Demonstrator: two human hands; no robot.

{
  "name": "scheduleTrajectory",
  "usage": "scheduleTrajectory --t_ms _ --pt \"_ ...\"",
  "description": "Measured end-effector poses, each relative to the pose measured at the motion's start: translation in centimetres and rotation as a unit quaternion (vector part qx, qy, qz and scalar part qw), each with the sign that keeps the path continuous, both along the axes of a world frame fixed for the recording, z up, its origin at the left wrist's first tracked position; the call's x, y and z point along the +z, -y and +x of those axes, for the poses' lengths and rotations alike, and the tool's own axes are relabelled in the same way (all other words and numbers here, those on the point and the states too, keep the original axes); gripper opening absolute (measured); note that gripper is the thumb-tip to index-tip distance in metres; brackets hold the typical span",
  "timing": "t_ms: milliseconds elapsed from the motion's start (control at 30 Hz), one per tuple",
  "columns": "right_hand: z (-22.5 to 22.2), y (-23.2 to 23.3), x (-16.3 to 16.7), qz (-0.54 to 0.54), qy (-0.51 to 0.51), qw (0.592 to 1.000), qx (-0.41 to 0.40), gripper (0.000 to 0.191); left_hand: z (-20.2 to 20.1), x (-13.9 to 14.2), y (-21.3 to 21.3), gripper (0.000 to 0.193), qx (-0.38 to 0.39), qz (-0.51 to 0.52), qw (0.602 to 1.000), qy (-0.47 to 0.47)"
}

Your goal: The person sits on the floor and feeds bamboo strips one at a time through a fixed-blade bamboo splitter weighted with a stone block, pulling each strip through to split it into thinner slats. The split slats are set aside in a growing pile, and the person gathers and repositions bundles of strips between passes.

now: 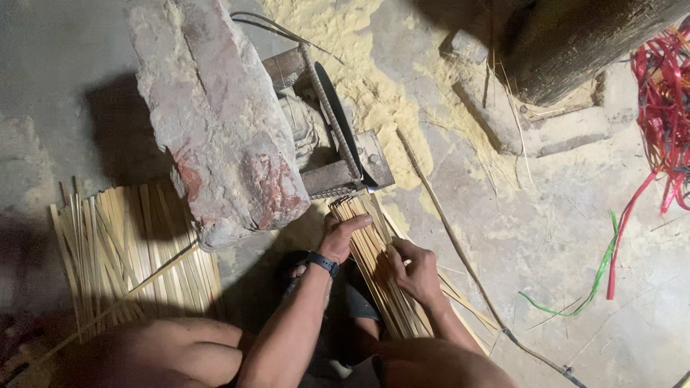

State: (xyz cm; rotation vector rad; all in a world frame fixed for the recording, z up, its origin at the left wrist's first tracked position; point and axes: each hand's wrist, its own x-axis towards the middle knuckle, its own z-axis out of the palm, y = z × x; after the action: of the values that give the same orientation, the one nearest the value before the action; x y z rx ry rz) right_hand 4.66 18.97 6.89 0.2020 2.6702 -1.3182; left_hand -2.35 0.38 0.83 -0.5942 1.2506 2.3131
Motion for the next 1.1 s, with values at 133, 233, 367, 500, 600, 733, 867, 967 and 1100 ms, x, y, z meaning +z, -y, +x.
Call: scheduleTrajectory --t_ms 133,233,367,500,600,733,867,967,1100 --pt "-0.6 0.6 -0.4 0.026 -0.129 0.991 -0.025 0.023 -0.1 0.2 0.2 0.032 0.018 -0.017 1.0 -0.008" --pt "-1.8 0.8 -0.7 0.071 -0.173 0.982 -0.007 0.02 0.0 -0.4 0.3 0.032 0.0 -0.048 0.999 -0.019" --pt "-4.7 2.5 -0.4 0.1 -0.186 0.977 -0.005 0.014 0.3 -2.5 -0.1 0.035 0.019 -0.005 0.999 -0.043" --pt "-7.2 4.1 0.6 0.101 -0.182 0.978 0.005 0.013 0.2 -5.3 -0.3 0.04 -0.024 0.001 1.0 0.003" --pt "-7.4 3.9 1.4 0.084 -0.22 0.972 0.021 0.027 0.5 -6.5 -0.2 0.045 -0.017 -0.022 1.0 -0.002" --pt "-3.8 1.4 2.6 0.122 -0.179 0.976 0.033 0.02 0.4 -6.3 -0.3 0.051 -0.089 -0.047 0.993 0.058" --pt "-0.4 -0.6 2.2 0.215 -0.282 0.932 0.073 0.025 0.3 -5.5 -0.6 0.049 -0.068 -0.003 0.997 0.026" --pt "-0.1 -0.4 0.7 0.093 -0.168 0.978 0.082 0.021 0.4 -4.5 -0.5 0.048 -0.075 -0.012 0.997 0.007" --pt "-1.7 0.6 0.1 0.1 -0.163 0.981 0.025 0.016 0.5 -3.0 -0.2 0.04 -0.041 0.015 0.998 -0.044"
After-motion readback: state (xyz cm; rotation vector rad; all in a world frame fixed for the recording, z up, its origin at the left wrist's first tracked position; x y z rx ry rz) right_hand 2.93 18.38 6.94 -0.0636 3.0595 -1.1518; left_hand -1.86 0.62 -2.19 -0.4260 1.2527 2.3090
